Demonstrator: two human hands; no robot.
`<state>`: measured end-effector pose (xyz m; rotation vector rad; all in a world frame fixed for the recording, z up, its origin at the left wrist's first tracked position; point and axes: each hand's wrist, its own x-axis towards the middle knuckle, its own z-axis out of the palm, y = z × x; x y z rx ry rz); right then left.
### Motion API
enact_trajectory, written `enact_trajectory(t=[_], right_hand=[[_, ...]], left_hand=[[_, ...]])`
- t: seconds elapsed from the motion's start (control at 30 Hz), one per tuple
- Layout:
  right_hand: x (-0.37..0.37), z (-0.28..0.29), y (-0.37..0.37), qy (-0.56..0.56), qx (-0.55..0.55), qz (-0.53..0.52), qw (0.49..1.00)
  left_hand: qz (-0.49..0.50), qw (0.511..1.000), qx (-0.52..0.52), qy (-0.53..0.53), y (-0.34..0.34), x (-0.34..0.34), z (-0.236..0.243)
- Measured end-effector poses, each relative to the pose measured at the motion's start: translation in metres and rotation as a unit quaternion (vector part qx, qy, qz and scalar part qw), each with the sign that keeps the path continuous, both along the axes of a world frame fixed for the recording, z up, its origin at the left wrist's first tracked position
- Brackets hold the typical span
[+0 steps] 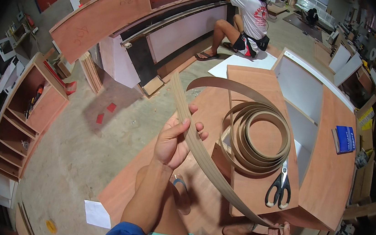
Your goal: The person cuts a roll of thin wood veneer into curved segments using scissors. They repeatedly unroll, measure, and cut the veneer, then stack the cut pieces on a wooden workbench.
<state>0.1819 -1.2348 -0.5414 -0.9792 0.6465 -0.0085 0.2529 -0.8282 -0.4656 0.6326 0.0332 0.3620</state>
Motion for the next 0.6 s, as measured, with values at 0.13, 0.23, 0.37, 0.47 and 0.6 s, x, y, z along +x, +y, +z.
enact_trajectory(t=[0.13,0.23,0.37,0.47,0.6], right_hand=[[-0.001,0.007,0.001,-0.009,-0.005,0.004,1.0],[-0.002,0.007,0.003,-0.016,-0.017,0.005,1.0],[-0.007,0.0,0.001,-0.024,-0.019,0.002,1.0],[-0.01,-0.011,-0.001,-0.039,-0.029,0.0,0.999],[-0.016,-0.032,-0.007,-0.052,-0.048,0.012,0.997]], left_hand=[[-0.05,0.986,-0.147,-0.064,0.002,0.004,-0.008],[-0.104,0.965,-0.203,-0.128,0.012,0.006,-0.022],[-0.087,0.973,-0.196,-0.085,0.018,0.003,-0.026],[-0.051,0.977,-0.204,-0.018,0.018,0.002,-0.025],[-0.053,0.978,-0.2,-0.026,0.018,0.003,-0.025]])
